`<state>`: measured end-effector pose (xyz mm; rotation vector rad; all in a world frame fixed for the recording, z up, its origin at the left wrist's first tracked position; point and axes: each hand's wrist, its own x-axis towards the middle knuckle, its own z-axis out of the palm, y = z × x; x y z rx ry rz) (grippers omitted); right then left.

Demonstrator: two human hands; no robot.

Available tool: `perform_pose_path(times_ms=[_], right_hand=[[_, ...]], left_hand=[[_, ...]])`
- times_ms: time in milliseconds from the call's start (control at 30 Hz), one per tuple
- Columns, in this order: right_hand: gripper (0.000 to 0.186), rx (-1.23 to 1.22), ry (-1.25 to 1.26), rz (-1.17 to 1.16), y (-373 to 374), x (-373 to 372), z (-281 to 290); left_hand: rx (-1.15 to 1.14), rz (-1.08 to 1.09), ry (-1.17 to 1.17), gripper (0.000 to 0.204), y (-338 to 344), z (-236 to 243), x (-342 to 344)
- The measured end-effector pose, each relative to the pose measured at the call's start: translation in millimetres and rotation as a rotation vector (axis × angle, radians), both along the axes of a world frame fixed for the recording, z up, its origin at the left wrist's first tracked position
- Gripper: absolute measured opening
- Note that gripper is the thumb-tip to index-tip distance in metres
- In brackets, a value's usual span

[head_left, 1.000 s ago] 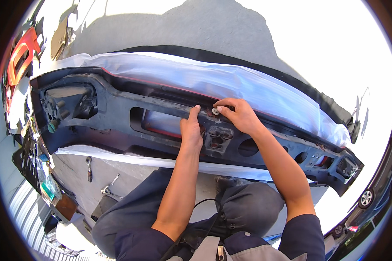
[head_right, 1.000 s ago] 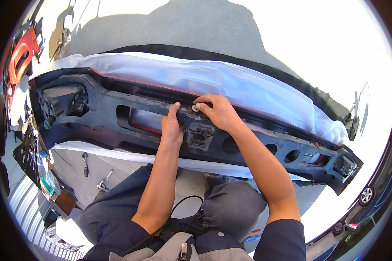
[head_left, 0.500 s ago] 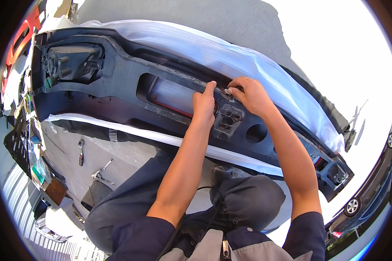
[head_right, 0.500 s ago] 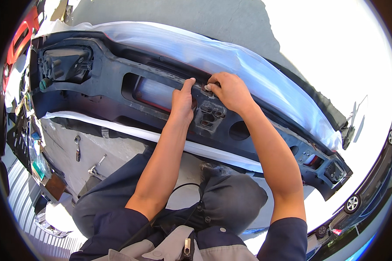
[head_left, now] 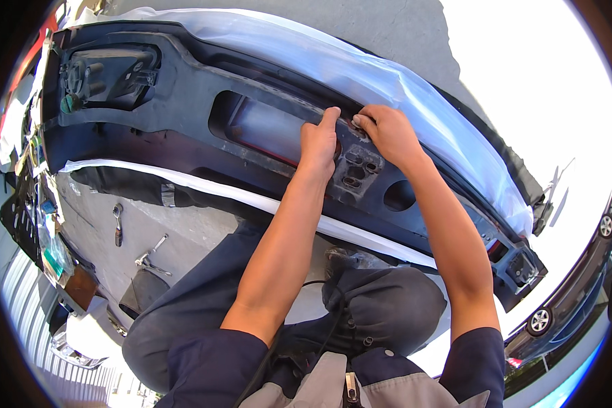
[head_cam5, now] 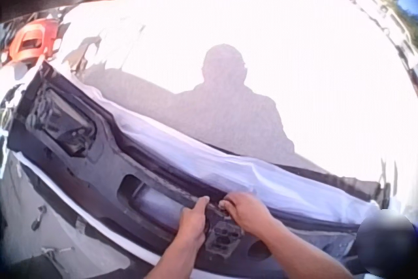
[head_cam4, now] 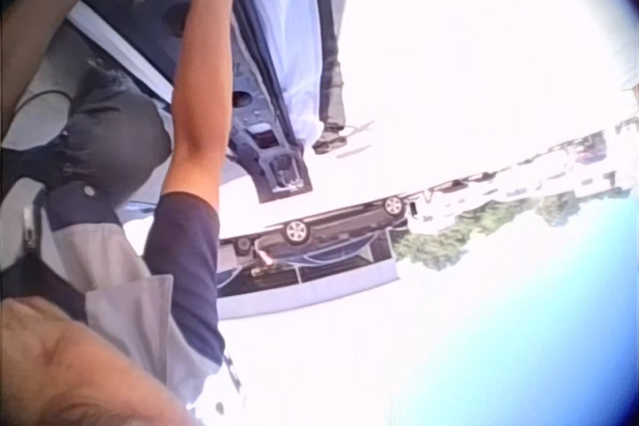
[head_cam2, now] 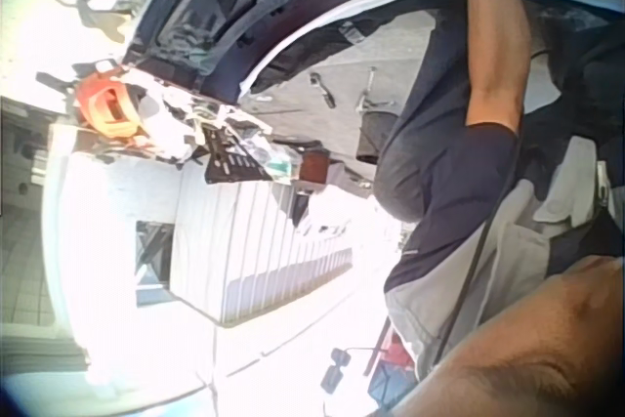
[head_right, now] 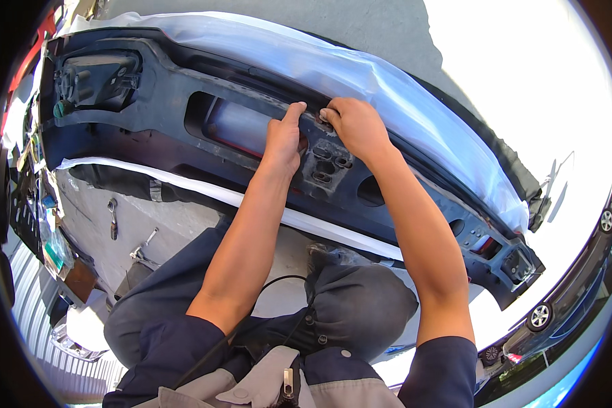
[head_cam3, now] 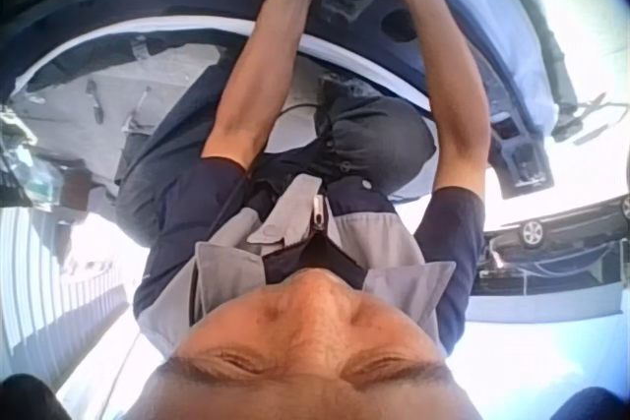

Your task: The person attaches components to a car bumper assembly, using a socket wrench and by hand, while the assembly is resting on a cloth on the ground.

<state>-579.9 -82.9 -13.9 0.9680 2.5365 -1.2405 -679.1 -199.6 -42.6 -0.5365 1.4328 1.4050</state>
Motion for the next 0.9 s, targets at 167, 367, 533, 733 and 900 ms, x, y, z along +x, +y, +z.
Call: perform_pose_path(times_ms=[167,367,533,733,900], right_hand=[[0.03,0.211,-0.031,0.181,-9,5,3],[0.038,0.291,-0.079,0.321,-12,0,18],[0.041,0.166,-0.072,0.226,-4,4,3],[0.054,-0.373,0.0,-0.185,21,-1,4],[0.066,-0.836,0.161,-0.284,11,-32,46]], left_hand=[[-0.026,-0.057,-0.012,0.026,-3,-2,-3],[-0.01,0.01,-0.021,0.037,2,-6,-6],[0.071,-0.025,-0.031,0.048,-3,-1,-9],[-0.297,-0.538,0.891,0.045,-43,39,-19],[-0.019,-0.661,1.253,0.028,-30,95,-24]])
